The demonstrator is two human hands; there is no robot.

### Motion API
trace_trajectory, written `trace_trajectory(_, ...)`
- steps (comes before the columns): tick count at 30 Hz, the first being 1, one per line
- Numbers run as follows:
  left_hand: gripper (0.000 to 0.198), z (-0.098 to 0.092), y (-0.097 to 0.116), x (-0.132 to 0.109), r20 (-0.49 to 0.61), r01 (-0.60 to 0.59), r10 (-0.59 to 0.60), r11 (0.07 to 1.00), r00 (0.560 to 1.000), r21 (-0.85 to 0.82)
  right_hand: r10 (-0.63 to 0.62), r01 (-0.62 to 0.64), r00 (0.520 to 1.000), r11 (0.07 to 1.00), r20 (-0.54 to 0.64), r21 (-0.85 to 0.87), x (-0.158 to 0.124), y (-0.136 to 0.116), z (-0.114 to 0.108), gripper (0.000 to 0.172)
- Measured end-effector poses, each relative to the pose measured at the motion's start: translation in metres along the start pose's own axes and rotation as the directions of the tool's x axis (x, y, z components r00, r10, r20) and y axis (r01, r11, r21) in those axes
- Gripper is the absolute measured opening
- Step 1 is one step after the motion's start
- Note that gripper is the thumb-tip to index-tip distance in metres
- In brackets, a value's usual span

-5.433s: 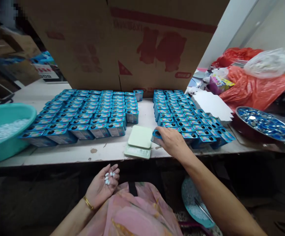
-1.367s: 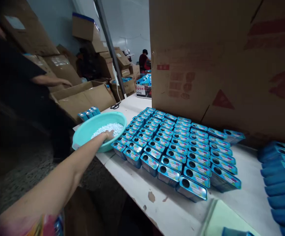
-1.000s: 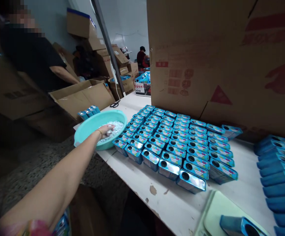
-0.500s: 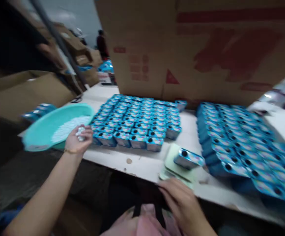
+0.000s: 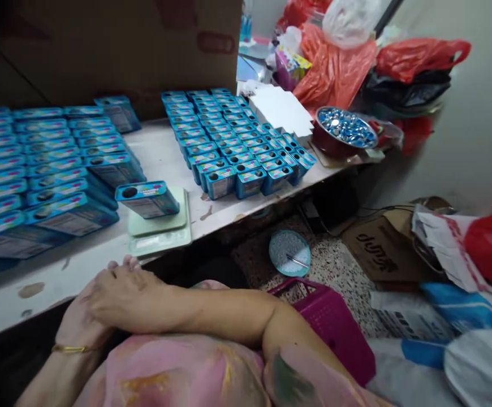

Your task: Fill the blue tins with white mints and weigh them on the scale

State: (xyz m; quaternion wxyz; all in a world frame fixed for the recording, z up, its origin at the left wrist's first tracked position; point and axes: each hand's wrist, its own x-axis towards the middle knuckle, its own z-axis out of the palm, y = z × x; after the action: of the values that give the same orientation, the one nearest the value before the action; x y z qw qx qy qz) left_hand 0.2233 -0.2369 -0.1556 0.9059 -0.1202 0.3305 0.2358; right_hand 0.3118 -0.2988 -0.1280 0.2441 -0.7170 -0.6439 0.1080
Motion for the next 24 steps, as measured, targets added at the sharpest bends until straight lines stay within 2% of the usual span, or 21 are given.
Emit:
trace_trajectory(2, 0.036, 0.006, -0.009, 0.002, 0.081, 0.017, -0.020, 0.999, 0.996, 0.040, -0.178, 0.183, 0.983, 0.978, 0.051, -0.101, -0.003, 0.009, -0.011, 0.017)
trace_trajectory(4, 0.039, 0.011, -0.018, 0.002, 0.084, 0.025, -0.031, 0.997, 0.996, 0.074, -0.297, 0.310, 0.950, 0.934, 0.099, -0.178, -0.004, 0.016, -0.023, 0.020)
trace_trajectory(6, 0.035, 0.015, -0.025, 0.001, 0.079, -0.028, 0.021, 0.995, 0.997, 0.100, -0.333, 0.351, 0.935, 0.915, 0.119, -0.199, -0.003, 0.022, -0.030, 0.020)
trace_trajectory(9, 0.027, 0.017, -0.027, 0.000, 0.064, -0.115, 0.109, 0.988, 0.992, 0.102, -0.392, 0.413, 0.906, 0.901, 0.160, -0.130, 0.003, 0.029, -0.033, 0.013)
trace_trajectory(12, 0.021, 0.021, -0.024, -0.001, 0.043, -0.227, 0.225, 0.972, 0.973, 0.052, -0.415, 0.415, 0.898, 0.909, 0.147, 0.034, 0.015, 0.035, -0.040, 0.016)
trace_trajectory(16, 0.018, 0.032, -0.018, -0.005, 0.074, -0.317, 0.316, 0.948, 0.946, -0.005, -0.440, 0.425, 0.897, 0.886, 0.047, 0.183, 0.041, 0.045, -0.071, 0.019)
trace_trajectory(20, 0.020, 0.037, -0.015, -0.011, 0.086, -0.335, 0.335, 0.942, 0.938, -0.017, -0.416, 0.419, 0.908, 0.903, -0.049, 0.096, 0.079, 0.060, -0.107, 0.018)
trace_trajectory(24, 0.019, 0.031, -0.014, -0.015, 0.062, -0.318, 0.320, 0.947, 0.945, -0.048, -0.400, 0.402, 0.915, 0.913, 0.041, -0.074, 0.107, 0.070, -0.119, 0.019)
